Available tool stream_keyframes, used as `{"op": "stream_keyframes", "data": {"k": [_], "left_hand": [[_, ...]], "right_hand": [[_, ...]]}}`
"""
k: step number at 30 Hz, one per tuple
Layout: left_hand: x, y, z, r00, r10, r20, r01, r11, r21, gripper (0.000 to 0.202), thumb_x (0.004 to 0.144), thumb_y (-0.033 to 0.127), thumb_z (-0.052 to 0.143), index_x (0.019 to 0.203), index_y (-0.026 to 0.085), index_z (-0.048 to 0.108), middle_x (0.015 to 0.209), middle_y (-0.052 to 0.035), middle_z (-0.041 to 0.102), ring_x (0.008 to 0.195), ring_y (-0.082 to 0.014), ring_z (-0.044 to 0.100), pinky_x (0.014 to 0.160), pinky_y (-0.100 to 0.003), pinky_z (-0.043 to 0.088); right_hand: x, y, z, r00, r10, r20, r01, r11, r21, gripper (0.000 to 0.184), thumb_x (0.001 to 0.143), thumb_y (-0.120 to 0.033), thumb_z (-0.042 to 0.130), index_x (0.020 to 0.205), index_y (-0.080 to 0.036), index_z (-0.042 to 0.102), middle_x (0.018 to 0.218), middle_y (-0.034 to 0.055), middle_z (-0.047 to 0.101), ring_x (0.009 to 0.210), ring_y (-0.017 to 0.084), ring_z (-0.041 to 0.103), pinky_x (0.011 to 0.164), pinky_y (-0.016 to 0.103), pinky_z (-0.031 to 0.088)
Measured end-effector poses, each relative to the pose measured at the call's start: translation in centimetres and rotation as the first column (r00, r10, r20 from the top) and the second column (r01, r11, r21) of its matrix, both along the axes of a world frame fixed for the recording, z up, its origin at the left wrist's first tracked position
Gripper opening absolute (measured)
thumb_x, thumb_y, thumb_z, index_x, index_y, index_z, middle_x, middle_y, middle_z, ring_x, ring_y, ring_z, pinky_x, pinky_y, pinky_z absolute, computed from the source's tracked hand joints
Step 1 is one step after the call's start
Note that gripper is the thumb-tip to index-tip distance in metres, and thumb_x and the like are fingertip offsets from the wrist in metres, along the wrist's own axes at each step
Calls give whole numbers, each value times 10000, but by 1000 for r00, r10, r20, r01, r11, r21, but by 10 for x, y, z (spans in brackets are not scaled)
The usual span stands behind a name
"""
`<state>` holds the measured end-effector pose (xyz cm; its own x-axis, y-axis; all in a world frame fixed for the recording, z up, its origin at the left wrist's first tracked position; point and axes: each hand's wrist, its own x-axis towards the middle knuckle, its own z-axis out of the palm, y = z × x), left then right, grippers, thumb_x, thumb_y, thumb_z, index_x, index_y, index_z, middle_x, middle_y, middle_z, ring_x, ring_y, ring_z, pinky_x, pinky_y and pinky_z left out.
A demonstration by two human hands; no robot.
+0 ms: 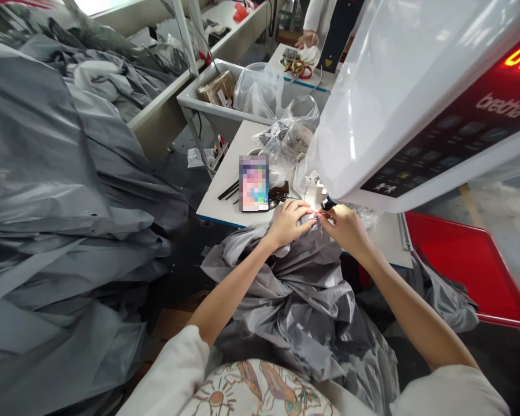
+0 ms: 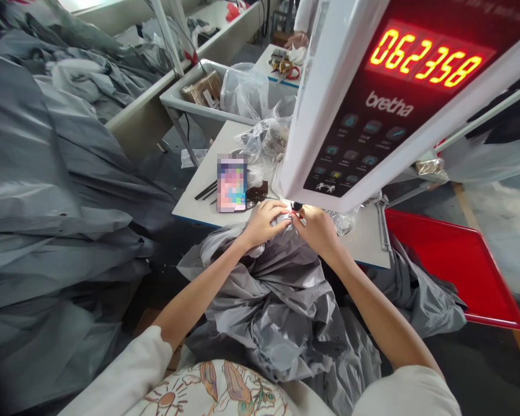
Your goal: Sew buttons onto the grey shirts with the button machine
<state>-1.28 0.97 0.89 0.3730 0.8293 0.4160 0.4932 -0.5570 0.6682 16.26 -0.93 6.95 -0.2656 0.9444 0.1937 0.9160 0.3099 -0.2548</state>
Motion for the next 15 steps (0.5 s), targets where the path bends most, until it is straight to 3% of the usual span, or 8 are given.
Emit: {"op": "stream_keyframes", "data": {"k": [4, 8, 15], "left_hand": [[0, -1, 3, 1000, -2, -19, 1, 1000, -24, 227, 877, 375, 597, 1062, 260, 661, 1178, -12, 619, 1137, -185, 510, 1016, -325, 390], [0, -1, 3, 1000, -6, -17, 5, 999, -42, 228, 879, 361, 595, 1075, 262, 657, 1186, -11, 614, 1149, -189, 502, 1025, -330, 381], [-1, -1, 2, 1000, 0, -16, 0, 1000, -25, 230, 881, 355, 590, 1080, 261, 657, 1187, -11, 616, 1144, -186, 505, 1012, -328, 390]], "right_hand": [[-2, -3, 0, 999, -38, -20, 39, 999, 19, 260, 882, -346, 469, 797, -176, 646, 726, 75, 609, 679, 197, 532, 592, 286, 328], [-5, -6, 3, 988, -48, -144, 56, 997, 52, 232, 863, -346, 500, 743, -178, 606, 659, 41, 547, 645, 175, 518, 620, 281, 367], [-4, -4, -5, 942, -16, -336, 10, 1000, -18, 200, 832, -352, 561, 764, -179, 634, 708, 26, 576, 606, 138, 495, 621, 278, 396]]}}
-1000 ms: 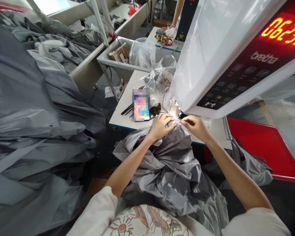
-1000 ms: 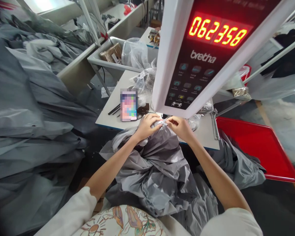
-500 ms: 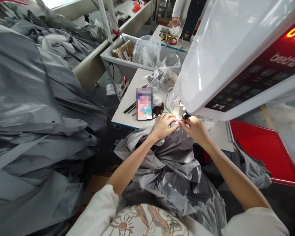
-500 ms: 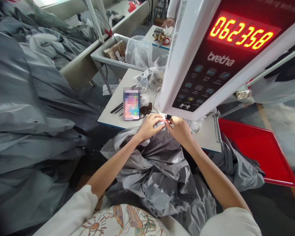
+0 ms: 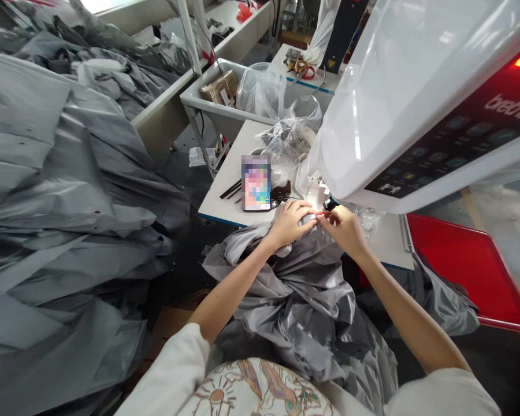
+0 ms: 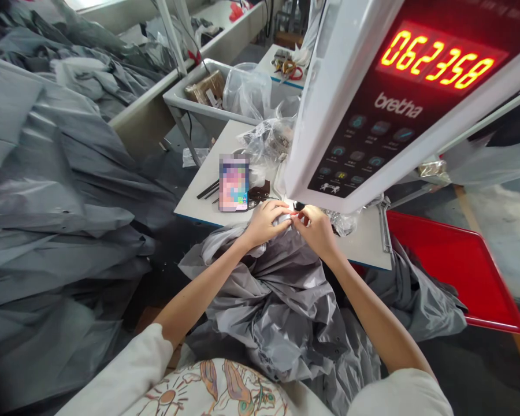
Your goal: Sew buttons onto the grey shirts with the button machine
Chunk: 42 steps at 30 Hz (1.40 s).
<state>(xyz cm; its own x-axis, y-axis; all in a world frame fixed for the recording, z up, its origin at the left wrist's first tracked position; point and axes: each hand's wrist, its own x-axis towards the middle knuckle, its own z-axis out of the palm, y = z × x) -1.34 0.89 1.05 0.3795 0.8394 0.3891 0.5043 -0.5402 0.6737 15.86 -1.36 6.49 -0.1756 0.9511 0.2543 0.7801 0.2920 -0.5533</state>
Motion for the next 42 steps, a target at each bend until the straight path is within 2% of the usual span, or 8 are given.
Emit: {"op": "stream_keyframes", "data": {"k": [5, 10, 17, 21, 26, 29, 33, 42], "left_hand": [[0, 0, 1, 1000, -2, -3, 2, 1000, 2, 231, 882, 360, 590, 1085, 274, 659, 1190, -12, 614, 1153, -186, 505, 1017, -333, 391], [0, 0, 1, 1000, -7, -8, 7, 1000, 13, 236, 877, 375, 594, 1079, 272, 658, 1181, -10, 614, 1138, -186, 510, 1011, -335, 401], [0, 1, -2, 1000, -16, 4, 16, 1000, 14, 254, 873, 387, 600, 1087, 259, 649, 1182, -13, 614, 1137, -184, 507, 1011, -328, 396], [0, 2, -3, 1000, -7, -11, 7, 1000, 7, 251, 865, 379, 612, 1084, 263, 651, 1191, -15, 613, 1145, -192, 504, 1012, -336, 392], [1, 2, -1, 1000, -10, 1, 10, 1000, 23, 244, 848, 373, 638, 1061, 255, 659, 1170, -6, 623, 1125, -180, 516, 1002, -324, 396], [1, 2, -1, 1000, -8, -4, 8, 1000, 18, 241, 845, 363, 642, 1056, 249, 662, 1167, -12, 628, 1126, -186, 523, 1004, -328, 395], [2, 3, -3, 1000, -19, 1, 19, 1000, 20, 244, 848, 364, 637, 1058, 243, 666, 1169, -20, 630, 1119, -192, 534, 997, -334, 398], [2, 3, -1, 1000, -9, 8, 9, 1000, 30, 258, 835, 368, 649, 1046, 223, 675, 1153, -33, 637, 1095, -195, 544, 990, -337, 408]], "right_hand": [[7, 6, -11, 971, -32, -235, -18, 978, -209, 273, 787, -436, 632, 875, -178, 656, 753, 19, 616, 654, 147, 526, 613, 276, 402], [10, 9, -20, 853, -171, -493, -63, 904, -422, 344, 690, -489, 726, 839, -189, 647, 695, -7, 589, 579, 117, 477, 517, 244, 340], [7, 9, -24, 745, -349, -568, -90, 791, -605, 376, 636, -471, 758, 853, -194, 626, 557, -73, 448, 448, 63, 308, 429, 215, 192], [8, 7, -26, 722, -316, -615, -57, 859, -508, 406, 620, -451, 762, 882, -194, 589, 582, -82, 414, 482, 68, 330, 448, 213, 229], [5, -2, -36, 786, -282, -551, 154, 951, -268, 346, 757, -484, 608, 948, -198, 576, 823, 7, 582, 711, 136, 524, 640, 265, 427], [-3, -8, -44, 815, -297, -498, 215, 952, -216, 306, 784, -483, 566, 898, -199, 555, 861, 26, 589, 773, 154, 537, 708, 284, 446], [-12, -9, -54, 781, -350, -517, 295, 937, -189, 263, 783, -454, 573, 846, -206, 511, 742, -18, 512, 665, 131, 472, 643, 265, 413], [-13, -9, -61, 771, -315, -553, 298, 947, -123, 236, 806, -430, 558, 834, -206, 490, 727, -31, 480, 635, 122, 446, 630, 260, 386]]}}
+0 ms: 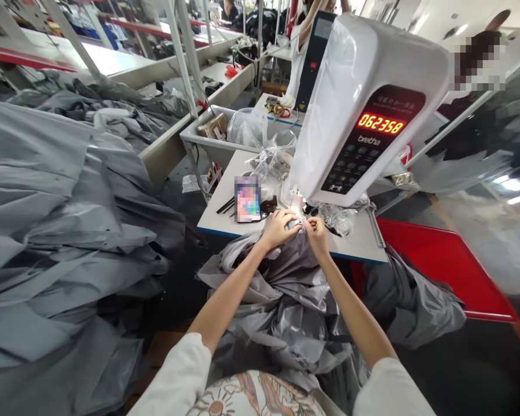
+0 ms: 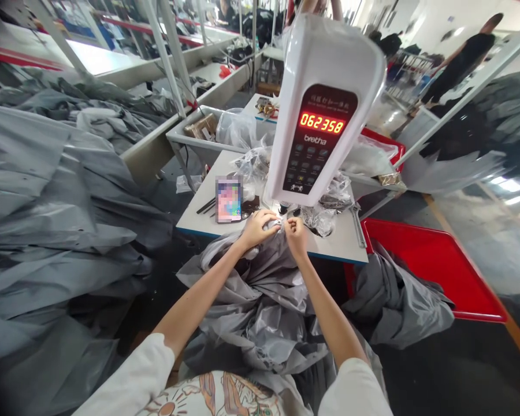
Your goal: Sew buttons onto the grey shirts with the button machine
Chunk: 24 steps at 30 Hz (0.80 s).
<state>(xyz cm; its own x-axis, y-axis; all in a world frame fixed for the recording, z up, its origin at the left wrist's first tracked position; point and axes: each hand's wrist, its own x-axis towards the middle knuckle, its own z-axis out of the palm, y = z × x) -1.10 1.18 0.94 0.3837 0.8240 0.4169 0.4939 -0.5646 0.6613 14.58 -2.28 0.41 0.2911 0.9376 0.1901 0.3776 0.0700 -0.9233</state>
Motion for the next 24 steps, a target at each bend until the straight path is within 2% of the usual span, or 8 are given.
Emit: {"op": "stream_keyframes", "data": {"k": [11, 24], "left_hand": [[1, 3, -5, 1000, -9, 24, 9, 1000, 12, 240, 831, 345, 662, 1039, 228, 678, 1146, -27, 636, 1093, -185, 544, 986, -312, 394], [0, 2, -3, 1000, -14, -9, 14, 1000, -16, 235, 836, 335, 651, 1043, 228, 675, 1163, -30, 627, 1121, -192, 525, 999, -318, 379]], "right_hand": [[1, 0, -4, 1000, -10, -10, 11, 1000, 28, 251, 813, -437, 561, 848, -192, 522, 736, -24, 508, 638, 119, 455, 643, 259, 392], [2, -1, -6, 1000, -20, 14, 20, 1000, 0, 276, 807, -461, 550, 868, -193, 529, 752, -11, 540, 648, 127, 487, 655, 266, 411]]}}
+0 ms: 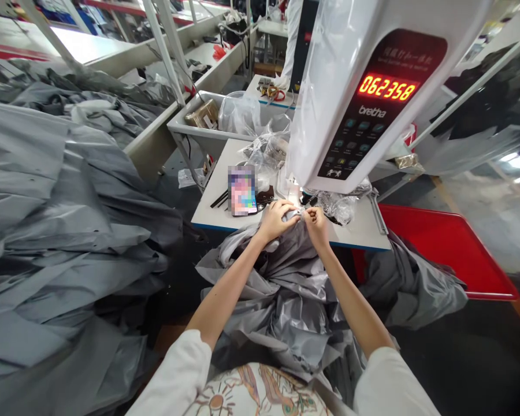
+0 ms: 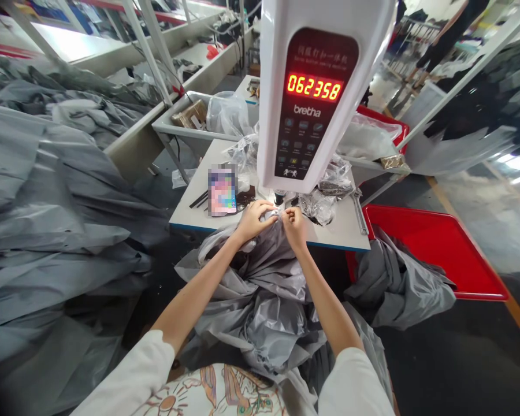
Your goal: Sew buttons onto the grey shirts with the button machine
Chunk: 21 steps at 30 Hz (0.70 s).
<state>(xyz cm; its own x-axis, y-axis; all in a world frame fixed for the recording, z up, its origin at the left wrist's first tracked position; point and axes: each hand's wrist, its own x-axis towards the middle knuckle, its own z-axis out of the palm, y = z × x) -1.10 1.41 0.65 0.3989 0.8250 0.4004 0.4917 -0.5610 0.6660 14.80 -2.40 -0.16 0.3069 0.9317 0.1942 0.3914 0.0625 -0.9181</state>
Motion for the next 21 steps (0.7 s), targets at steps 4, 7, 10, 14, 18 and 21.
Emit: {"op": "stream_keyframes", "data": {"k": [4, 7, 10, 14, 18, 21], "left_hand": [[1, -1, 0, 1000, 2, 30, -2, 1000, 9, 237, 833, 343, 653, 1035, 222, 677, 1157, -35, 628, 1111, -196, 529, 999, -321, 384], [0, -3, 2, 998, -12, 54, 13, 1000, -18, 254, 827, 338, 654, 1045, 208, 661, 1153, -41, 635, 1116, -200, 535, 1008, -329, 382], [-4, 0, 9, 994, -34, 106, 50, 987, -153, 392, 802, 363, 666, 1144, 183, 597, 1180, -67, 626, 1118, -206, 554, 991, -325, 408], [-18, 10, 24, 998, 1, 63, 24, 917, -398, 324, 835, 424, 573, 996, 147, 623, 1054, -86, 661, 1006, -226, 604, 891, -323, 447], [-28, 18, 38, 997, -78, 4, 71, 895, -440, 261, 842, 397, 520, 735, 165, 574, 790, -24, 631, 792, -183, 586, 738, -282, 437], [-29, 14, 43, 990, -45, 134, 96, 909, -405, 250, 863, 399, 473, 781, 171, 535, 751, 4, 567, 731, -140, 531, 687, -250, 413]], "right_hand": [[-4, -1, 3, 999, -14, 31, 13, 1000, 16, 267, 804, -450, 536, 870, -191, 538, 837, 29, 588, 745, 158, 538, 737, 294, 436], [-1, 0, 12, 999, -30, 34, 32, 998, -52, 309, 788, -494, 535, 872, -196, 541, 828, 28, 600, 733, 163, 540, 708, 291, 425], [11, 4, 26, 997, 54, 63, -36, 966, -257, 403, 765, -597, 531, 735, -195, 536, 676, -5, 551, 638, 151, 482, 624, 278, 365], [26, 10, 43, 967, 252, 36, -226, 915, -335, 459, 723, -624, 574, 602, -190, 485, 589, -29, 450, 603, 128, 398, 594, 268, 301], [25, 13, 47, 945, 326, -14, -326, 940, -100, 394, 785, -567, 554, 678, -190, 521, 655, -22, 461, 648, 131, 411, 624, 261, 323], [19, 13, 46, 942, 329, -70, -331, 943, -17, 377, 803, -556, 547, 707, -192, 537, 685, -11, 480, 672, 136, 425, 636, 260, 341]]}}
